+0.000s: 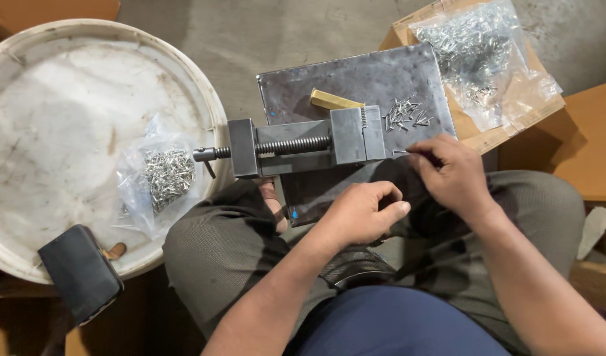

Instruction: The person sits on the floor and assembles small metal fasteners by hand. They pick up individual pieces from a pile on a metal plate, insert them into a screw-driven press, and tighten the mechanism to secure the components. The person occasionally uses a small wooden block to assist with the assembly process.

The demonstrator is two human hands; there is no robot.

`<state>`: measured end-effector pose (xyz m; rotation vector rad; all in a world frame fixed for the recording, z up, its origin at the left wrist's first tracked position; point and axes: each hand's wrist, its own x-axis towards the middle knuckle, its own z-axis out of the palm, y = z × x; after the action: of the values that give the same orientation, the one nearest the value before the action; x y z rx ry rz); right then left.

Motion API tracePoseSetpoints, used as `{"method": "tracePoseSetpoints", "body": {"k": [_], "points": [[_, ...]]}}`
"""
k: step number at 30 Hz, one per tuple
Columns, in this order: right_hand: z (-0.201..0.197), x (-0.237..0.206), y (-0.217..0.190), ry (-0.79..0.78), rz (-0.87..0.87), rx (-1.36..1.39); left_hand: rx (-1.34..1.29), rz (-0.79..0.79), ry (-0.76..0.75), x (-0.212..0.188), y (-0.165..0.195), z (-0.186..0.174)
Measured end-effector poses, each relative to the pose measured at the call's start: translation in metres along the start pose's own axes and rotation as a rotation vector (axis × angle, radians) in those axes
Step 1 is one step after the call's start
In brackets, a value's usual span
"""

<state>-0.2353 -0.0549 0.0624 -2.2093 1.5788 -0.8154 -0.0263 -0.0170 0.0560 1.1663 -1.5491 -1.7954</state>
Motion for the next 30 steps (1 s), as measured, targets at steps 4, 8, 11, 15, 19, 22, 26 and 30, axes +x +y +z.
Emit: {"method": "tracePoseSetpoints", "body": {"k": [4, 8, 11, 15, 19, 22, 26, 30], "points": [[0.01, -0.002, -0.009, 0.039, -0.027, -0.067, -0.061, -0.045, -0.021, -0.001, 0.004, -0.001], [0.015, -0.001, -0.02, 0.056, -0.051, -0.156, -0.072, -0.044, -0.022, -0.003, 0.004, -0.002], [0.015, 0.002, -0.023, 0.049, -0.088, -0.214, -0.053, -0.014, -0.009, -0.003, 0.003, -0.001], [0.015, 0.005, -0.025, 0.02, -0.103, -0.265, -0.084, -0.022, -0.009, -0.002, 0.002, 0.0], [0.016, 0.007, -0.022, -0.012, -0.1, -0.291, -0.051, -0.001, -0.004, -0.001, 0.0, 0.0], [0.013, 0.007, -0.016, -0.043, -0.088, -0.254, -0.039, 0.007, -0.009, 0.0, -0.002, 0.0], [0.006, 0.007, -0.005, -0.042, 0.08, -0.016, 0.009, 0.049, -0.01, 0.001, -0.005, -0.002], [0.006, 0.006, -0.007, -0.01, 0.03, -0.005, 0.044, 0.057, 0.001, 0.001, -0.003, -0.001]]}}
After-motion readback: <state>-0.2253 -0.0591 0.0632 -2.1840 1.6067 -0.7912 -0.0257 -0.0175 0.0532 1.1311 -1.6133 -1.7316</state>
